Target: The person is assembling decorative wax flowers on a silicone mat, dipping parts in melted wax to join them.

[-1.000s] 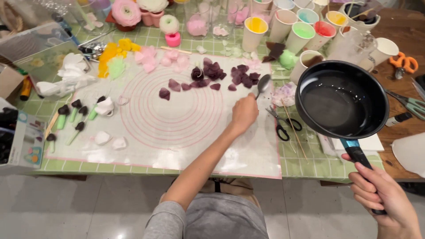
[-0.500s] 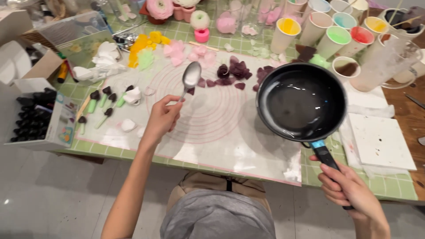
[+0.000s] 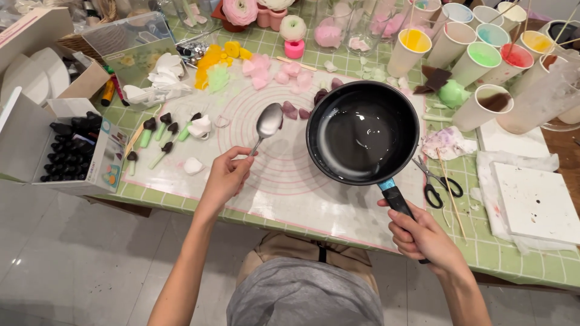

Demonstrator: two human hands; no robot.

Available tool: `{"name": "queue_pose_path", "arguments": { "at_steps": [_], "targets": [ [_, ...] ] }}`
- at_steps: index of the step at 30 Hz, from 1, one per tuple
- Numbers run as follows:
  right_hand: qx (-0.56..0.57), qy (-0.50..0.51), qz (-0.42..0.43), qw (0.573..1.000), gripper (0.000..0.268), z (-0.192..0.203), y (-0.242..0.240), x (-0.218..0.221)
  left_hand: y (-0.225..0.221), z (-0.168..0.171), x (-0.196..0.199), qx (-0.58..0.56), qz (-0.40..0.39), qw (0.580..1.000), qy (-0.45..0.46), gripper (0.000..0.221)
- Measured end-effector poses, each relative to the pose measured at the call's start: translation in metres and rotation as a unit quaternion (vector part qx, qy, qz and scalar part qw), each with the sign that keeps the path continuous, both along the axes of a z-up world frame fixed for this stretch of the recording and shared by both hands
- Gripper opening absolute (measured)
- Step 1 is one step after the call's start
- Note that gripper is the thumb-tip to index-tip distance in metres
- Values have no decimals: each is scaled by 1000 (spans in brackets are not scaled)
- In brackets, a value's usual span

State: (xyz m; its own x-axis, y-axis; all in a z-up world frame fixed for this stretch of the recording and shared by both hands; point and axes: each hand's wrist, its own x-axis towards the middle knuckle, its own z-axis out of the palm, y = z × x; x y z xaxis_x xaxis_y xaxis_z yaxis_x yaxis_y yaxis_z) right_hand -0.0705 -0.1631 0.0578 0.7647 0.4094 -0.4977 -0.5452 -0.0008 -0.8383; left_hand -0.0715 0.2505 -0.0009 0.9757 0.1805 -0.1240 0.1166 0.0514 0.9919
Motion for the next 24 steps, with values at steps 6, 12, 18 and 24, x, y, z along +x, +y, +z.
{"name": "queue_pose_path", "arguments": {
  "at_steps": [6, 12, 18, 24],
  "targets": [
    [-52, -27, 2, 998, 33, -1, 13, 2, -1, -8, -1, 15, -6, 1000, 1, 17],
    [-86, -32, 5, 996, 32, -2, 16, 3, -1, -13, -5, 12, -6, 1000, 5, 17],
    [-115, -50, 9, 992, 32, -1, 18, 1, -1, -21, -6, 1, -11, 1000, 1, 16],
    [-133, -53, 12, 990, 33, 3, 22, 0, -2, -25, -7, 0, -20, 1000, -5, 16]
  ]
}}
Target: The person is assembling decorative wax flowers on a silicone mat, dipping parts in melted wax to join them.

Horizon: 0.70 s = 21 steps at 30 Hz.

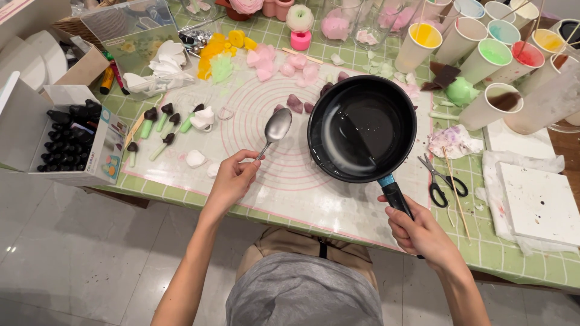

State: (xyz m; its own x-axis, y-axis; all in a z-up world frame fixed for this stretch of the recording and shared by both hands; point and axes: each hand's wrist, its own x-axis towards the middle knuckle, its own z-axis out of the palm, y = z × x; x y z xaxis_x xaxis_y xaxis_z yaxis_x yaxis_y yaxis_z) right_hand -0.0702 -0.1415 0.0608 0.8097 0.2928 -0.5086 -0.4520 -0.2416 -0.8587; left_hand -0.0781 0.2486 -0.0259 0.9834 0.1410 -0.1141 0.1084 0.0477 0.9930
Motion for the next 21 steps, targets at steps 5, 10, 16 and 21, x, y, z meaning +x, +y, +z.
{"name": "queue_pose_path", "arguments": {
  "at_steps": [5, 10, 16, 21],
  "targets": [
    [-11, 0, -1, 1000, 34, 1, 1, 1, -2, 3, -1, 13, 0, 1000, 8, 16],
    [-15, 0, -3, 1000, 35, 1, -4, 1, -3, -5, 1, 3, -7, 1000, 6, 16],
    [-21, 8, -10, 1000, 36, 1, -15, 0, -7, -1, 1, 17, -9, 999, 26, 15],
    [-24, 1, -20, 1000, 36, 0, -22, 0, -10, 2, 1, 10, -18, 999, 26, 14]
  ]
}}
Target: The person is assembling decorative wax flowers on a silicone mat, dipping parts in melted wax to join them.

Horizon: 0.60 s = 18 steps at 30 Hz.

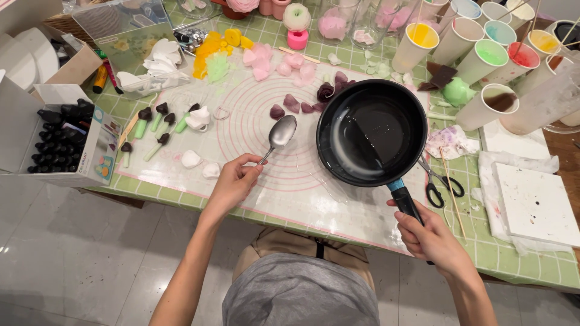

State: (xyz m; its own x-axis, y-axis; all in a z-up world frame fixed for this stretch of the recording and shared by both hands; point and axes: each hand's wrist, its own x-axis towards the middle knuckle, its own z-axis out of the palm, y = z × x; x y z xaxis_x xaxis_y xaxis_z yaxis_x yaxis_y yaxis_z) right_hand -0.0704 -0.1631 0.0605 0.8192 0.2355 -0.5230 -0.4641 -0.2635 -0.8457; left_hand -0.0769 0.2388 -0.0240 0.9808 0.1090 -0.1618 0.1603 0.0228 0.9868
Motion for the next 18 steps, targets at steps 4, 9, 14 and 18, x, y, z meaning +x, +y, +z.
{"name": "queue_pose_path", "arguments": {
  "at_steps": [4, 9, 14, 18],
  "targets": [
    [-8, 2, -4, 1000, 36, 1, -4, 0, -3, 2, 0, 1, -2, 1000, 9, 14],
    [5, 5, -8, 1000, 36, 1, -8, 0, -10, 11, -4, 21, -13, 1000, 12, 15],
    [63, 20, -24, 998, 35, -2, -16, 2, -19, 18, -9, 12, -31, 999, 8, 16],
    [102, 26, -24, 994, 36, -6, -24, 5, -19, 18, -9, 28, -35, 999, -4, 17]
  ]
}}
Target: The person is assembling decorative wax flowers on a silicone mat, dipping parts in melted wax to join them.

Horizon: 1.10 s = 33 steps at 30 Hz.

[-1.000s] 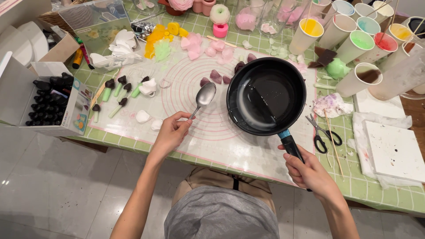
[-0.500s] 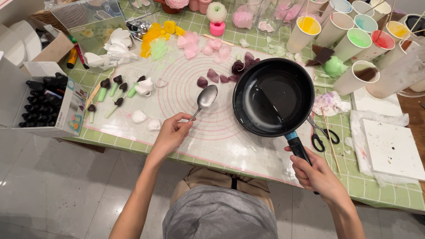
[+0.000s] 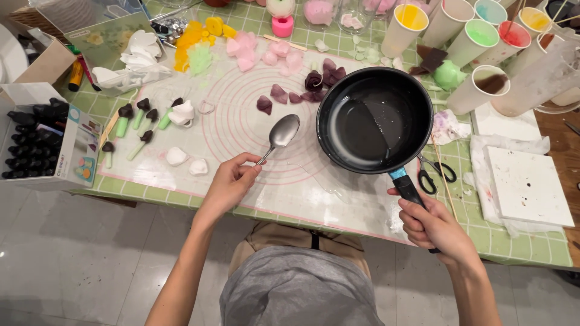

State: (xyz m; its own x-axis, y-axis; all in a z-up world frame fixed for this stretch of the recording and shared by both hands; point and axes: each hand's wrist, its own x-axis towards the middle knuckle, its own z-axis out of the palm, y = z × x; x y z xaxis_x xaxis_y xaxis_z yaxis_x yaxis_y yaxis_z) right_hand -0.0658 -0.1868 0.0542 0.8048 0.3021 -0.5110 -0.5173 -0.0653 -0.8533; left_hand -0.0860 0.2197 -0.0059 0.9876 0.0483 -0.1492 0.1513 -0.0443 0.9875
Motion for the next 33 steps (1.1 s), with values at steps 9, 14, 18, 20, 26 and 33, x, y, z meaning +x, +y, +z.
{"name": "queue_pose_path", "arguments": {
  "at_steps": [9, 14, 18, 20, 26, 33],
  "targets": [
    [-63, -10, -22, 998, 36, 14, 0, -3, -2, -14, 7, 11, 2, 1000, -8, 18],
    [-78, -13, -17, 997, 35, 14, -5, -5, -4, -17, 9, 8, -1, 1000, -12, 19],
    [-96, -13, -19, 995, 34, 17, -5, -7, -4, -18, 10, 7, -8, 1000, -22, 19],
    [-104, -16, -18, 994, 35, 18, -5, -7, -5, -17, 10, 7, -7, 1000, -20, 19],
    [-117, -25, -18, 993, 35, 21, -7, -8, -8, -10, 9, 17, -8, 1000, -12, 20],
    [-107, -21, -27, 994, 36, 20, -12, -7, -15, -5, 11, 82, -2, 996, -41, 19]
  ]
}}
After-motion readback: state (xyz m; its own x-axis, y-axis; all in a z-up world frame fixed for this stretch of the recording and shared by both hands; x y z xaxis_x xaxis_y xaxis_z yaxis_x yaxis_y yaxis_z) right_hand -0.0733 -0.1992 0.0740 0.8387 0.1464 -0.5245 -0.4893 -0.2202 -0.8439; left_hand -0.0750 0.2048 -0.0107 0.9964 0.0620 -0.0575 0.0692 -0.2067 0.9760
